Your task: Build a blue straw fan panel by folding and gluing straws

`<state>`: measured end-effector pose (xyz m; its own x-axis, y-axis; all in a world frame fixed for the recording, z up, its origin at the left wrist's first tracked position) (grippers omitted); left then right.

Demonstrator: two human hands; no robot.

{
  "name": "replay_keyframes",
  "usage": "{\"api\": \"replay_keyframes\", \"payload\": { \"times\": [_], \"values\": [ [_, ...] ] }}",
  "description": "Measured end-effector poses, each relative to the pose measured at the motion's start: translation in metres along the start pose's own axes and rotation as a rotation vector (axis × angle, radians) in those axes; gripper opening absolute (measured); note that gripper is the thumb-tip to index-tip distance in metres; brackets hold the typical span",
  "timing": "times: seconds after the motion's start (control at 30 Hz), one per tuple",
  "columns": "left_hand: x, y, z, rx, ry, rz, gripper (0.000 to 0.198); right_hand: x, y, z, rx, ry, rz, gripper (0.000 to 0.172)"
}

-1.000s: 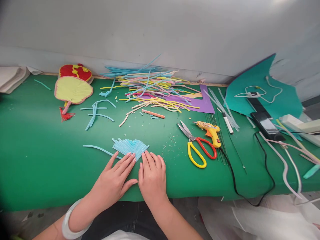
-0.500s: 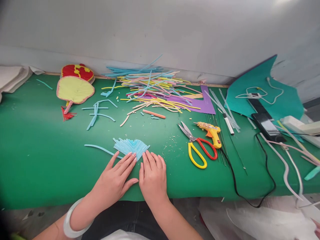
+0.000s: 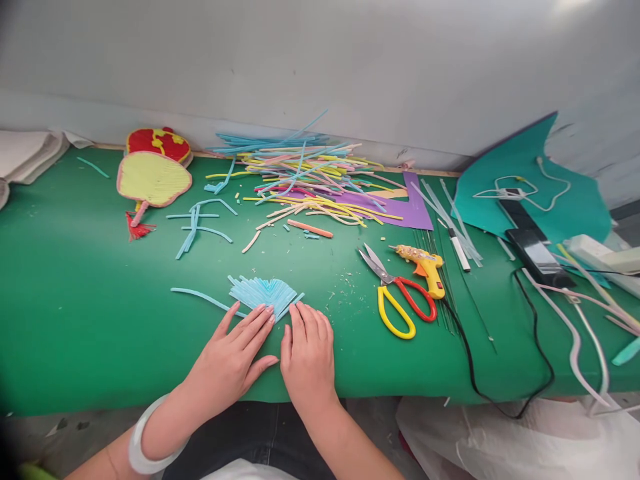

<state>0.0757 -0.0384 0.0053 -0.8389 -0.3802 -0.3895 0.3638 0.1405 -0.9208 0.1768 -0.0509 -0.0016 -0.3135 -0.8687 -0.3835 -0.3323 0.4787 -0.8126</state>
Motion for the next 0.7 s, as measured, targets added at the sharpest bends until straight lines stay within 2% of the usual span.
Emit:
{"api": "replay_keyframes", "payload": {
  "times": [0.17, 0.37, 0.43, 0.6, 0.7],
  "values": [
    [0.000, 0.000, -0.002, 0.015, -0.017, -0.007, 0.041, 0.001, -0.003, -0.002, -0.029, -0.045, 0.008, 0.034],
    [0.001, 0.000, -0.005, 0.041, -0.063, -0.001, 0.038, 0.001, -0.004, 0.000, -0.095, -0.025, -0.025, 0.031],
    [0.002, -0.004, -0.006, 0.040, -0.082, 0.041, 0.037, 0.001, -0.005, 0.000, -0.118, -0.024, -0.028, 0.030],
    [0.017, -0.027, -0.020, 0.050, -0.206, 0.272, 0.031, -0.004, -0.011, -0.001, -0.156, -0.035, -0.035, 0.028],
    [0.029, -0.032, -0.035, -0.003, -0.314, 0.302, 0.021, -0.011, -0.012, -0.006, -0.172, -0.091, -0.052, 0.024]
  ]
}}
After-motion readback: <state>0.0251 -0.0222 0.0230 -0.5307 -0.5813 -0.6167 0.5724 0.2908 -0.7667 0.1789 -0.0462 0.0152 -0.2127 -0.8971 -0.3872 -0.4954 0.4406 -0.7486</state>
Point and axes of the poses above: each hand's wrist, its own x-axis away from the middle knuckle, its own y-axis out of the palm, z = x × y, the point moved 10 cm from there along -x, towards the middle knuckle, and after that the axes turned 15 degrees about y, right-handed, at the moved point
